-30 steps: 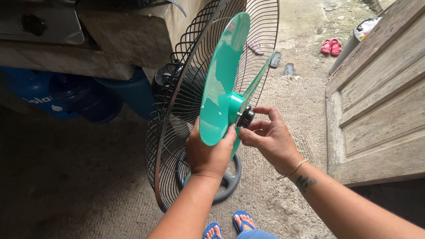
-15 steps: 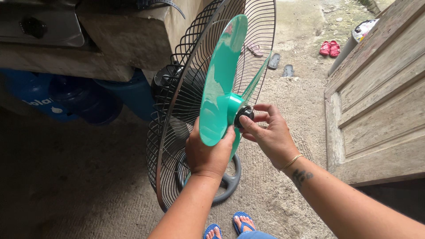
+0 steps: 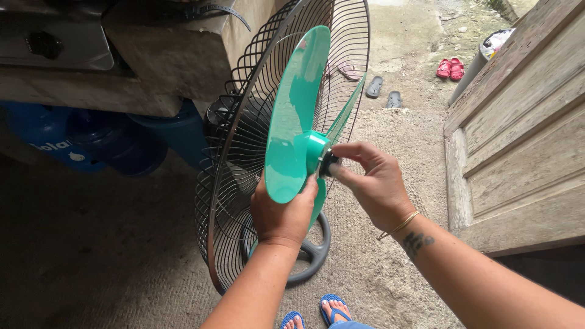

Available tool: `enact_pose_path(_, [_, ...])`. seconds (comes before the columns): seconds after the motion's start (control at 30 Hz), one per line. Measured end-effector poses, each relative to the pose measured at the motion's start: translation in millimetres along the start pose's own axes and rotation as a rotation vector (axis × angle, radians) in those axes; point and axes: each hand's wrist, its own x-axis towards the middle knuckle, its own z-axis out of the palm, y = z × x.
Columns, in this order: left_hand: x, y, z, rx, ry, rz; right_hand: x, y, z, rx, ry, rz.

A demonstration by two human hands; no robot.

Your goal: The person assembles a standing electric fan by hand. They attach the motor housing to the stand, mount the fan blades onto the motor shaft, secure the blades with a nut, and then fit and lock the front and rear wire cages onto the fan head.

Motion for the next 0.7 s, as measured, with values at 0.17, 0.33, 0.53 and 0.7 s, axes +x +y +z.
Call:
enact_pose_path(0.17, [0.4,-0.4,-0.1,0.037,0.014,0.015,6.0,6.8,0.8,0.292,0.122,0.225])
enact_pose_path(0.33, [0.2,0.8,-0.6,0.032,0.007,-0.006,4.9,11.0,2.4,0.303,0.109,0.503])
enact_pose_path(0.53, [-0.5,0.8,-0.7,0.071,0.003,-0.003,0.1,4.8,-5.1,0.239,0.042,0.300])
enact_pose_path(0.7, [-0.7,0.9,-0.6,0.086,-0.011,-0.006,3.6,0.5,-8.2,0.491,0.239,0.310])
